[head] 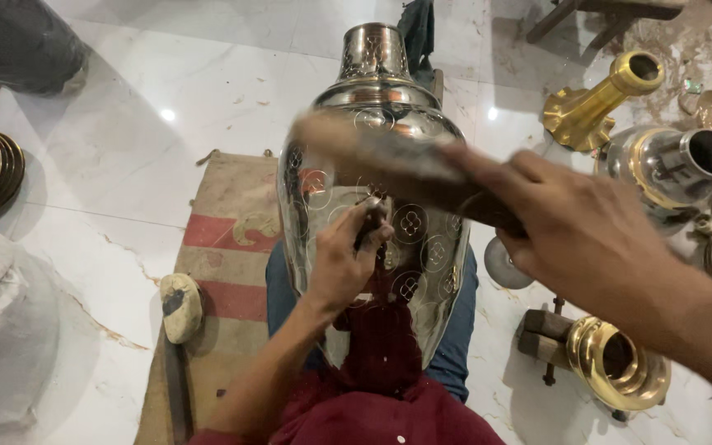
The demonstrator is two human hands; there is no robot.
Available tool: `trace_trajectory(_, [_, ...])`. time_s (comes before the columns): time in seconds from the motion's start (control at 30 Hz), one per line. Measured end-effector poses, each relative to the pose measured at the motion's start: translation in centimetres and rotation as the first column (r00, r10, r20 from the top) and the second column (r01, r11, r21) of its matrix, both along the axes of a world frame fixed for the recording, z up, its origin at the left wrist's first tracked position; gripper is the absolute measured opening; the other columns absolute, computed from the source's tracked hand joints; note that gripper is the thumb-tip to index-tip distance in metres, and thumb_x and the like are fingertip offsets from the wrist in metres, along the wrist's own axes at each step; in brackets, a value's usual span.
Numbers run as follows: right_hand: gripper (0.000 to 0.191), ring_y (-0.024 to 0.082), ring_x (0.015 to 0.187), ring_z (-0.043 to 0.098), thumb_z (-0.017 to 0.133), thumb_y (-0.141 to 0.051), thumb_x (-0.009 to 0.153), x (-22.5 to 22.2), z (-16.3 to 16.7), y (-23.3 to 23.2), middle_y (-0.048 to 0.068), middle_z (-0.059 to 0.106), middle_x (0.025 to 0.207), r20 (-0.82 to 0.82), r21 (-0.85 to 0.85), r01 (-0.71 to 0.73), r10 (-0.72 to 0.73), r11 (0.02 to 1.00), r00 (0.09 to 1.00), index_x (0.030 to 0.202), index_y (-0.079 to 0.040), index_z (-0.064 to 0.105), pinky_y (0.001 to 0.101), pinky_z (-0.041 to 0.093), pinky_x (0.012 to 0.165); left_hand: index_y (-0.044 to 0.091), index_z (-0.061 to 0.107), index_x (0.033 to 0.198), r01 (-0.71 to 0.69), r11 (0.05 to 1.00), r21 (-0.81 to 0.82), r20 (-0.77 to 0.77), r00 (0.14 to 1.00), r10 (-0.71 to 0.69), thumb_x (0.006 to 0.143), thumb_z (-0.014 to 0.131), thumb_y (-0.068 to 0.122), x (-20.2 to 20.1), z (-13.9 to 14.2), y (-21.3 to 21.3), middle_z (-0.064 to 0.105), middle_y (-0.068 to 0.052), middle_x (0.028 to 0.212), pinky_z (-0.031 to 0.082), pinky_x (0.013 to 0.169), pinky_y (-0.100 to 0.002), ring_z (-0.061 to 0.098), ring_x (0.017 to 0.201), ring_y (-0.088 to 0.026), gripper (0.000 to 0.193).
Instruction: The person sits on the floor with a large brass vase held between the legs and engraves a decorative pattern onto its surface. They hold a chisel against the vase with one hand and strike it with a wooden mallet held in the other hand, repositioning the chisel repeatedly to work across the patterned area.
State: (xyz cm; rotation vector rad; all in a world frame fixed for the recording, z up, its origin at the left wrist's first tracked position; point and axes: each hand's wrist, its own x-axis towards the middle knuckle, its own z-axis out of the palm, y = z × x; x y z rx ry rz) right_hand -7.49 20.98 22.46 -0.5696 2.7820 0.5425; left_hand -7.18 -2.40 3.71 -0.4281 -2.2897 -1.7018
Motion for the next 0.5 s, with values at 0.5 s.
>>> trace_trajectory(0.5, [0.071, 0.028, 0.093, 0.07, 0.082, -0.014, 0.086, 8.6, -13.4, 4.4, 0.009, 0.07, 0.107, -0.058, -0.885, 0.234, -0.593, 0.403, 0.803, 0.146, -0.024, 0.046, 0.0409, 0.058, 0.081, 0.005, 0.063, 0.133, 0.619, 0.713, -0.329, 0.074, 0.77, -0.634, 0.092, 0.072, 0.013, -5.5, 3.6, -0.7, 0.071, -0.011, 0.108, 0.055, 0.085, -0.044, 0.071, 0.097, -0.029, 0.042])
